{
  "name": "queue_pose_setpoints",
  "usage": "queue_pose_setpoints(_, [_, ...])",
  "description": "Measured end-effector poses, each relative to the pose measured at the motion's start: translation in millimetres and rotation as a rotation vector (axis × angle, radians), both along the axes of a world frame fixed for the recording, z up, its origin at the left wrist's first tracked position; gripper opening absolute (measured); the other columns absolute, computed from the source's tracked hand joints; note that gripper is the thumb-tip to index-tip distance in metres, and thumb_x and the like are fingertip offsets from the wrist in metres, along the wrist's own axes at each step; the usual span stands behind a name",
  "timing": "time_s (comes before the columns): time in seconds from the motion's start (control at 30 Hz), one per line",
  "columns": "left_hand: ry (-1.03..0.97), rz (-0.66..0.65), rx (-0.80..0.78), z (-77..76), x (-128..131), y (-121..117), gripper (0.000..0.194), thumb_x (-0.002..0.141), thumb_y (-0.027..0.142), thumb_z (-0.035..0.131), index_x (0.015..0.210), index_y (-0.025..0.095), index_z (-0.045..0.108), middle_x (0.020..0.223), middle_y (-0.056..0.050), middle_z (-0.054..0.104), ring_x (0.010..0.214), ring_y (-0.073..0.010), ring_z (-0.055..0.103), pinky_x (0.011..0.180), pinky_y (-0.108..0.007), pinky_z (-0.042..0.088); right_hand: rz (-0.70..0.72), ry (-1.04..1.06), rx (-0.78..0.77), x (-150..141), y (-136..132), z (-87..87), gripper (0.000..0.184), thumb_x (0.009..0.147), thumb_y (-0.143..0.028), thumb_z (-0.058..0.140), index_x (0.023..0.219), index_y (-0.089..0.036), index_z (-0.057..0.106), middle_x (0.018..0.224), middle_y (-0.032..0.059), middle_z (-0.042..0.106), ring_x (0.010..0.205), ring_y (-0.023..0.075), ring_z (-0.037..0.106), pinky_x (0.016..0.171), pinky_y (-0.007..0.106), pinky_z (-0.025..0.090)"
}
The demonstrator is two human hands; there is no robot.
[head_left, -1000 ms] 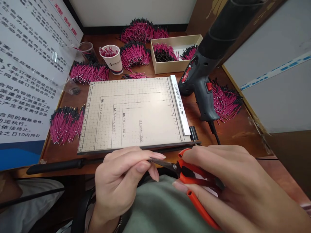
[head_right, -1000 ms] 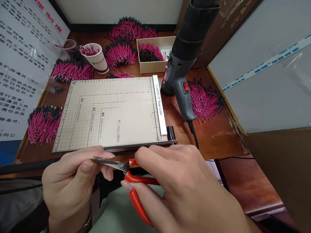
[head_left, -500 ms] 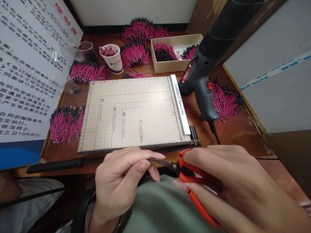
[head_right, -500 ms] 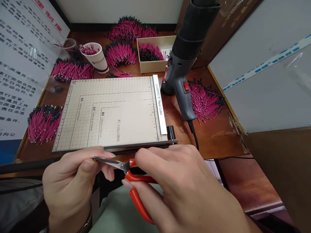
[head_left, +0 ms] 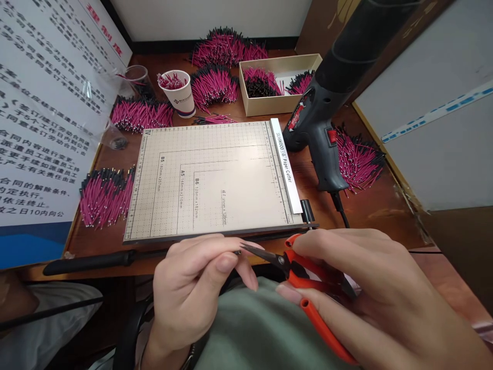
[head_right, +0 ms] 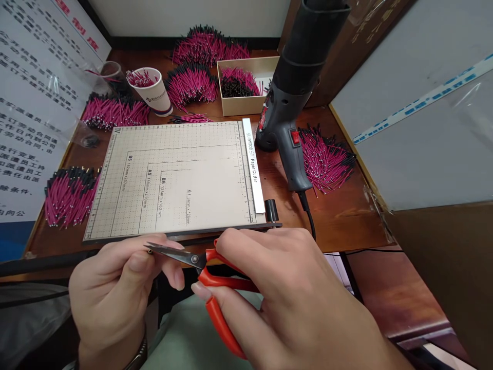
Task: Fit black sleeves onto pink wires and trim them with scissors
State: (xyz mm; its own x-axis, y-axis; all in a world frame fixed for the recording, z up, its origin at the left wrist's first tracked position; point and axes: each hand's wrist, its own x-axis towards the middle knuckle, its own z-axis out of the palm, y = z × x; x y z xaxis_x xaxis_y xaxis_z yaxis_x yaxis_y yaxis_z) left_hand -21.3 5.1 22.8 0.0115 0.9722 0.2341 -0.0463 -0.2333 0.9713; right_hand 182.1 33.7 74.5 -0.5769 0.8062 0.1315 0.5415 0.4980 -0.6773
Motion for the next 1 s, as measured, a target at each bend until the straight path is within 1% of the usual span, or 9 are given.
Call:
queue_pose_setpoints(0.13, [0.003, -0.029, -0.023, -0.5, -0.4, -2.1, 0.025, 0.107, 0.025, 0.054, 0.115, 0.032, 0.077, 0.071, 0.006, 0.074, 0.062, -0.0085, 0.070, 0.069, -0.021, 0.060, 0.017, -0.013, -0.033, -0.1, -1.0, 1.2, 0.007, 0.088, -0.012, 0.054, 0.090, -0.018, 0.058, 0.062, -0.0050, 0.052, 0.052, 0.0081, 0.042, 0.051, 0.025, 0.031])
queue_pose_setpoints(0.3, [0.012, -0.043, 0.001, -0.7, -1.8, -1.8, 0.025, 0.107, 0.024, 0.054, 0.115, 0.030, 0.077, 0.072, 0.007, 0.074, 0.064, -0.0063, 0.069, 0.070, -0.017, 0.058, 0.000, -0.049, 0.006, 2.7, -3.5, 0.5, 0.016, 0.086, -0.010, 0.051, 0.095, -0.019, 0.060, 0.070, -0.0028, 0.062, 0.056, 0.0100, 0.051, 0.052, 0.027, 0.034])
queue_pose_setpoints(0.47, [0.032, -0.048, -0.008, -1.9, -2.8, -2.0, 0.025, 0.107, 0.023, 0.054, 0.114, 0.029, 0.077, 0.073, 0.007, 0.075, 0.066, -0.0062, 0.069, 0.064, -0.016, 0.056, 0.009, -0.067, 0.048, 4.5, -4.1, -1.1, 0.015, 0.090, -0.013, 0.047, 0.095, -0.021, 0.059, 0.080, -0.0018, 0.070, 0.061, 0.0112, 0.058, 0.052, 0.029, 0.035])
queue_pose_setpoints(0.67, [0.010, -0.054, -0.024, -1.2, -3.2, -1.7, 0.025, 0.107, 0.024, 0.054, 0.114, 0.031, 0.077, 0.073, 0.007, 0.075, 0.065, -0.0054, 0.069, 0.066, -0.014, 0.056, 0.017, -0.063, 0.041, 4.3, -4.4, -2.5, 0.011, 0.090, -0.012, 0.050, 0.092, -0.021, 0.057, 0.070, -0.0048, 0.064, 0.056, 0.0104, 0.055, 0.053, 0.029, 0.036])
queue_pose_setpoints(0.77, [-0.051, -0.065, -0.090, -0.1, -1.3, -3.0, 0.026, 0.107, 0.026, 0.053, 0.115, 0.034, 0.076, 0.076, 0.009, 0.077, 0.068, -0.0050, 0.071, 0.067, -0.014, 0.056, 0.014, -0.047, 0.017, 1.9, -2.6, -1.2, 0.012, 0.088, -0.010, 0.049, 0.085, -0.019, 0.056, 0.068, -0.0034, 0.062, 0.056, 0.0103, 0.053, 0.052, 0.029, 0.037])
queue_pose_setpoints(0.83, [-0.084, -0.053, -0.153, 1.2, 0.7, -4.5, 0.025, 0.108, 0.029, 0.052, 0.111, 0.034, 0.076, 0.076, 0.009, 0.078, 0.070, -0.0062, 0.073, 0.067, -0.015, 0.056, -0.007, -0.039, -0.020, -0.8, -0.5, 0.6, 0.012, 0.090, -0.011, 0.051, 0.082, -0.018, 0.057, 0.065, -0.0038, 0.059, 0.053, 0.0085, 0.049, 0.050, 0.026, 0.036])
queue_pose_setpoints(0.9, [-0.106, -0.024, -0.211, 3.0, 2.5, -5.8, 0.025, 0.108, 0.033, 0.051, 0.104, 0.032, 0.076, 0.076, 0.008, 0.078, 0.068, -0.0071, 0.073, 0.059, -0.014, 0.053, -0.035, -0.028, -0.056, -3.8, 1.8, 2.0, 0.011, 0.093, -0.014, 0.054, 0.083, -0.016, 0.058, 0.061, -0.0056, 0.054, 0.050, 0.0061, 0.043, 0.048, 0.023, 0.035])
queue_pose_setpoints(0.93, [-0.119, -0.011, -0.234, 4.0, 3.0, -6.1, 0.025, 0.108, 0.034, 0.051, 0.101, 0.031, 0.076, 0.075, 0.007, 0.079, 0.062, -0.0069, 0.070, 0.054, -0.013, 0.049, -0.047, -0.024, -0.064, -5.1, 2.8, 2.4, 0.012, 0.094, -0.015, 0.054, 0.084, -0.016, 0.059, 0.060, -0.0063, 0.052, 0.049, 0.0051, 0.041, 0.047, 0.022, 0.034])
queue_pose_setpoints(1.0, [-0.173, -0.010, -0.290, 5.5, 3.2, -5.8, 0.026, 0.107, 0.038, 0.052, 0.097, 0.029, 0.075, 0.076, 0.005, 0.079, 0.049, -0.0055, 0.060, 0.044, -0.013, 0.042, -0.058, -0.010, -0.073, -6.6, 4.1, 2.7, 0.013, 0.096, -0.016, 0.054, 0.084, -0.015, 0.060, 0.058, -0.0072, 0.049, 0.048, 0.0041, 0.039, 0.046, 0.020, 0.033])
